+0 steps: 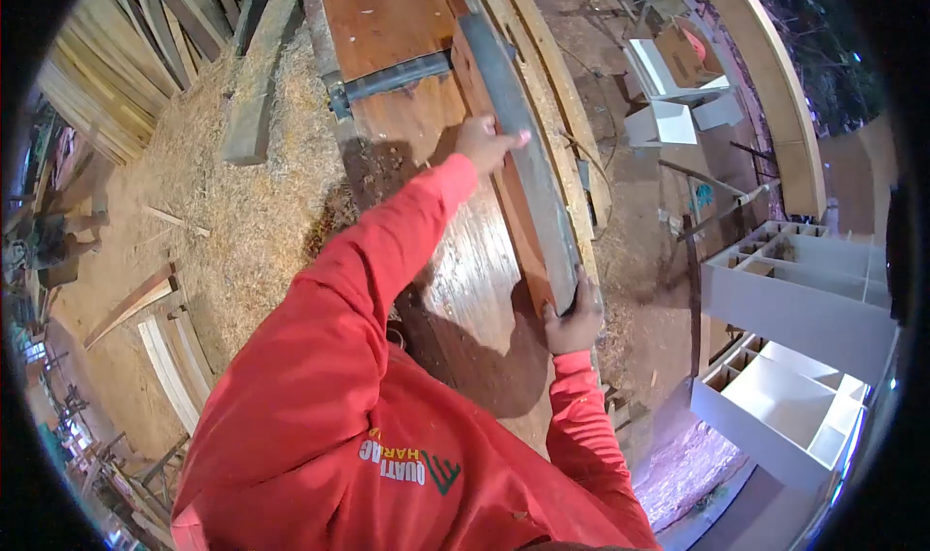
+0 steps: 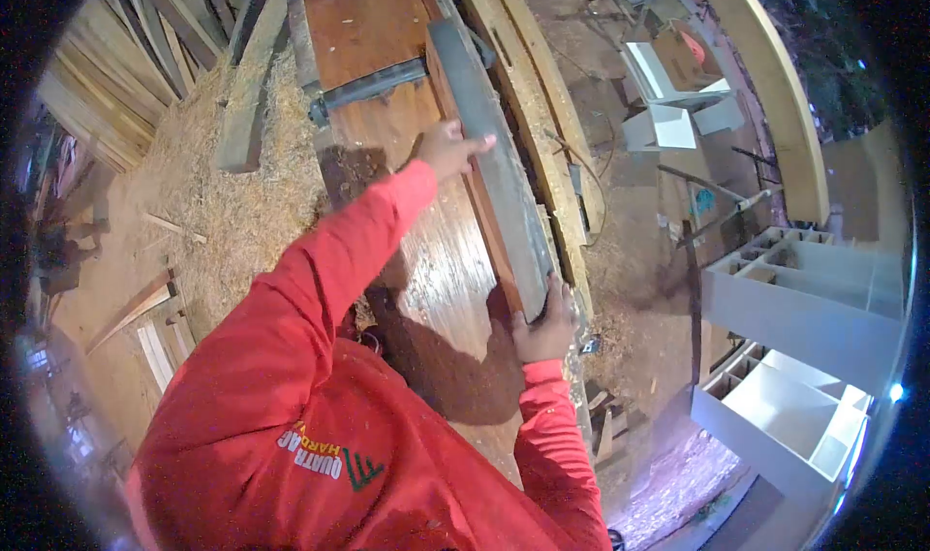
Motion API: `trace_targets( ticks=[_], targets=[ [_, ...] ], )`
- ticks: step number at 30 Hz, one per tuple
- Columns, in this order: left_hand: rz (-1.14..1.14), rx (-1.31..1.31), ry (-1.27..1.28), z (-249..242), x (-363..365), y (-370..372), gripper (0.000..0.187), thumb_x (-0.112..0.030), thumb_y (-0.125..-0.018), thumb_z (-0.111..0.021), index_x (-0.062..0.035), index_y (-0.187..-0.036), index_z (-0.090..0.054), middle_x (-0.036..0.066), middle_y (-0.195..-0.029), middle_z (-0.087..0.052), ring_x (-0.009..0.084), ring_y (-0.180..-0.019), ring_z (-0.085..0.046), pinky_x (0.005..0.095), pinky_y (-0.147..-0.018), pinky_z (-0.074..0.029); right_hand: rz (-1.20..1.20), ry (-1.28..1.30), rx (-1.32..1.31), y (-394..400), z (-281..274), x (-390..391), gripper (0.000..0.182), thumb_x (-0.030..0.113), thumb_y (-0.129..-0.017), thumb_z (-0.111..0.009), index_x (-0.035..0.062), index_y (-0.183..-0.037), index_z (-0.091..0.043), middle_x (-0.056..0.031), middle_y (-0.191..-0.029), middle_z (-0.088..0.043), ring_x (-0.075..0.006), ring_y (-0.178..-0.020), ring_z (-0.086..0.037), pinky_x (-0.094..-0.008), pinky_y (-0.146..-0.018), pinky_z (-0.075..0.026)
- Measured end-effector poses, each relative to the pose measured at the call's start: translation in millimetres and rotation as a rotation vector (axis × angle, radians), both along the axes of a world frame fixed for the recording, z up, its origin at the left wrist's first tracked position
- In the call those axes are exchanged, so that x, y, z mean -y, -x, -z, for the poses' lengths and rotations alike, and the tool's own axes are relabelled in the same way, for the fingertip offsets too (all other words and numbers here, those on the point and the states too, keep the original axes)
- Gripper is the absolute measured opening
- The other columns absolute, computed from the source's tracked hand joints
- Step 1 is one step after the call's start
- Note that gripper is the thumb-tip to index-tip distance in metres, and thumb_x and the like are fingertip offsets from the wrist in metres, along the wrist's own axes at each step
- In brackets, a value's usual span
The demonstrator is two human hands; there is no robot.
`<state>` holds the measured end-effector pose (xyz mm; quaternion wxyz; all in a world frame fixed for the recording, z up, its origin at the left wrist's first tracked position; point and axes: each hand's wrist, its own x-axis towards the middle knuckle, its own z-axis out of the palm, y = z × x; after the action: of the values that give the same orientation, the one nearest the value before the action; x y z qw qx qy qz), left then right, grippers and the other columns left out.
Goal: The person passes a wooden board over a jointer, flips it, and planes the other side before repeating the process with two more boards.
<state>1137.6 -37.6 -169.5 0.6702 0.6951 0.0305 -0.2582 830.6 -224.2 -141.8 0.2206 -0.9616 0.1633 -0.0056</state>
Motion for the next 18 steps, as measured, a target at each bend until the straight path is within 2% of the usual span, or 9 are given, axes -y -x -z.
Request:
trace_targets(
  ticks=[1,3,5,7,10,13,16,17,18],
  targets=[
    [0.018,-0.042,-0.037,-10,-8,-23,0.051,-0.034,-0.087,-0.087,0.0015,-0.120,-0.070,0.009,-0.107,-0.075,0.0161,-0.079,-0.070,0.0333,-0.068,-0.058,-0.006,0.018,0.031,-24,8,-5,0.086,0.029,-0.079,-0.080,0.0056,-0.155,-0.047,-0.0253,-0.146,-0.059,-0.0449,-0.134,-0.056,-0.0576,-0.112,-0.040],
    [-0.048,-0.017,-0.084,1,-16,-73,0.054,-0.035,-0.086,-0.088,0.0038,-0.118,-0.069,0.010,-0.104,-0.073,0.0181,-0.077,-0.070,0.0359,-0.067,-0.059,-0.005,-0.060,0.053,-76,11,-17,0.085,0.032,-0.080,-0.079,0.0047,-0.154,-0.048,-0.0272,-0.145,-0.059,-0.0446,-0.133,-0.057,-0.0569,-0.110,-0.041],
    [-0.074,0.024,0.002,23,-28,-123,0.052,-0.033,-0.084,-0.089,0.0014,-0.118,-0.070,0.010,-0.101,-0.074,0.0172,-0.072,-0.067,0.0337,-0.058,-0.054,0.012,-0.084,0.056,-118,13,-27,0.084,0.034,-0.080,-0.078,0.0036,-0.153,-0.049,-0.0286,-0.143,-0.060,-0.0441,-0.132,-0.058,-0.0561,-0.109,-0.043],
    [-0.101,0.032,-0.044,4,-40,-157,0.055,-0.036,-0.084,-0.089,0.0019,-0.119,-0.069,0.009,-0.102,-0.073,0.0194,-0.075,-0.069,0.0353,-0.063,-0.057,0.015,-0.067,0.065,-162,20,-39,0.084,0.036,-0.080,-0.077,0.0023,-0.151,-0.050,-0.0296,-0.141,-0.061,-0.0435,-0.131,-0.060,-0.0554,-0.107,-0.045],
    [-0.123,0.072,-0.052,31,-55,-227,0.066,-0.041,-0.085,-0.088,0.0063,-0.125,-0.062,0.011,-0.098,-0.071,0.0210,-0.075,-0.069,0.0345,-0.063,-0.057,0.045,-0.062,0.035,-220,18,-60,0.083,0.036,-0.078,-0.077,0.0015,-0.149,-0.052,-0.0288,-0.138,-0.063,-0.0433,-0.128,-0.062,-0.0548,-0.105,-0.047],
    [-0.146,0.173,0.083,73,-67,-296,0.064,-0.042,-0.086,-0.086,0.0038,-0.125,-0.064,0.011,-0.097,-0.072,0.0209,-0.081,-0.070,0.0363,-0.064,-0.057,0.049,-0.087,0.053,-273,18,-76,0.083,0.036,-0.076,-0.078,0.0015,-0.147,-0.054,-0.0288,-0.136,-0.064,-0.0431,-0.126,-0.063,-0.0545,-0.104,-0.048],
    [-0.274,0.120,0.162,65,-64,-325,0.051,-0.037,-0.090,-0.078,0.0044,-0.118,-0.068,0.013,-0.094,-0.073,0.0239,-0.070,-0.070,0.0424,-0.061,-0.054,0.044,-0.025,0.056,-326,28,-89,0.084,0.037,-0.075,-0.078,0.0016,-0.147,-0.054,-0.0286,-0.135,-0.065,-0.0433,-0.119,-0.067,-0.0541,-0.102,-0.049],
    [-0.294,0.194,-0.007,67,-66,-331,0.045,-0.044,-0.086,-0.081,0.0001,-0.095,-0.074,0.012,-0.083,-0.073,0.0257,-0.070,-0.070,0.0432,-0.065,-0.053,0.043,-0.009,0.028,-342,28,-93,0.085,0.038,-0.075,-0.078,0.0012,-0.148,-0.053,-0.0279,-0.133,-0.066,-0.0426,-0.113,-0.070,-0.0530,-0.098,-0.051],
    [-0.260,0.199,-0.122,70,-68,-331,0.047,-0.046,-0.085,-0.081,0.0002,-0.090,-0.074,0.012,-0.080,-0.072,0.0259,-0.070,-0.070,0.0434,-0.066,-0.053,0.043,0.001,0.015,-357,27,-97,0.084,0.039,-0.075,-0.078,0.0017,-0.147,-0.054,-0.0275,-0.132,-0.067,-0.0424,-0.111,-0.071,-0.0527,-0.098,-0.052]
  ],
)
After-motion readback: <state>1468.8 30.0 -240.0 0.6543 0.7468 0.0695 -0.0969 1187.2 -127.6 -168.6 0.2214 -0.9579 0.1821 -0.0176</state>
